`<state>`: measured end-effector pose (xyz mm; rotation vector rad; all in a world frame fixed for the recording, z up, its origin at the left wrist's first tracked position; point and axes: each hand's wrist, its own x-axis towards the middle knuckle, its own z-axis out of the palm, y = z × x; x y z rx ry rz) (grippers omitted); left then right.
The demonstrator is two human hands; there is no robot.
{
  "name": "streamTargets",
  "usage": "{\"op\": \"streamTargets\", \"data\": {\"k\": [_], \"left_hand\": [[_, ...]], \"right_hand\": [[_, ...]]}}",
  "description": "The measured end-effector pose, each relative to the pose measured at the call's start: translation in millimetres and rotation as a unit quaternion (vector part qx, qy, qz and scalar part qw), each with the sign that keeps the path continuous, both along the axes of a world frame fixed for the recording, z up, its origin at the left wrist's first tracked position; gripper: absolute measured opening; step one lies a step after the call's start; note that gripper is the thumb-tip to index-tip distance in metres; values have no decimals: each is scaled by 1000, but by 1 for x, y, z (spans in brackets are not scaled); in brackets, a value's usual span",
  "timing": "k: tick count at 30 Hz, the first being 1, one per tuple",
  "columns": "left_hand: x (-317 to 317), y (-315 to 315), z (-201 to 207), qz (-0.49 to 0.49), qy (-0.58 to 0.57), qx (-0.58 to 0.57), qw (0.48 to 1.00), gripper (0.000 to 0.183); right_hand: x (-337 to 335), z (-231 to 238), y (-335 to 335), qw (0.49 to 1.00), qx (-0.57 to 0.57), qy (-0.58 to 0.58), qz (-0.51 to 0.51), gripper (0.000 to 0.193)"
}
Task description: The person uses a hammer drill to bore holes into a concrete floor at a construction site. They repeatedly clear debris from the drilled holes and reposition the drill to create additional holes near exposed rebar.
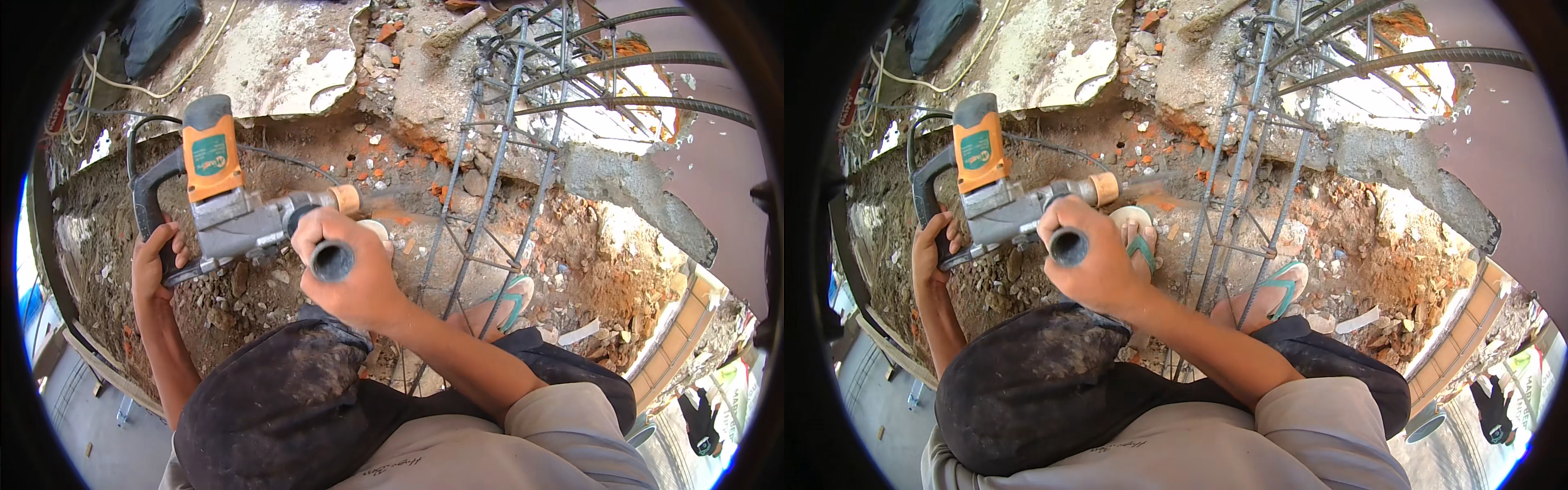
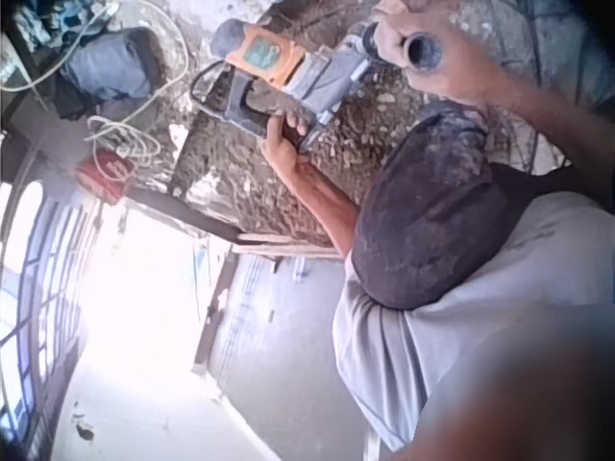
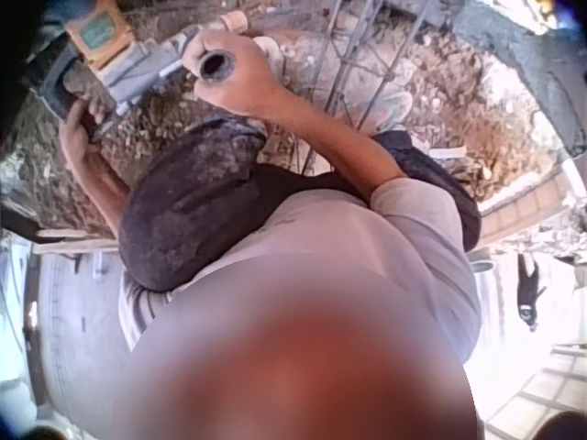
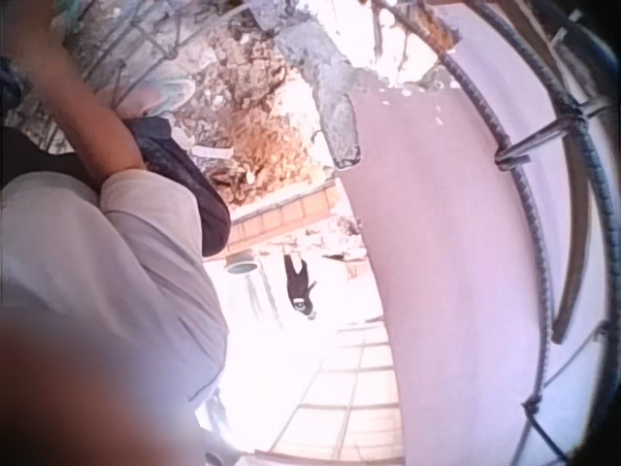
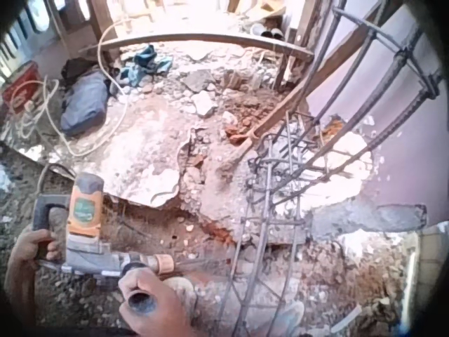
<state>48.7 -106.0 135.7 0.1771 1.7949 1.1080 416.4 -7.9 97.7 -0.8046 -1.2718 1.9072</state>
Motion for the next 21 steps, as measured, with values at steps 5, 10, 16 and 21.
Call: {"op": "streamTargets", "data": {"k": [5, 10, 16, 21], "left_hand": [[13, 15, -33, 58, -26, 44, 997, 24], [29, 50, -64, 25, -53, 43, 997, 20], [81, 95, -82, -19, -77, 23, 997, 18], [91, 132, -119, -97, -74, 25, 992, 13]], "right_hand": [[-4, -3, 39, 999, 35, -25, -25, 25], [9, -19, 54, 996, 30, -54, -60, 23], [46, -43, 74, 989, -5, -32, -145, 30], [62, -64, 63, 975, -54, -63, -208, 31]]}}
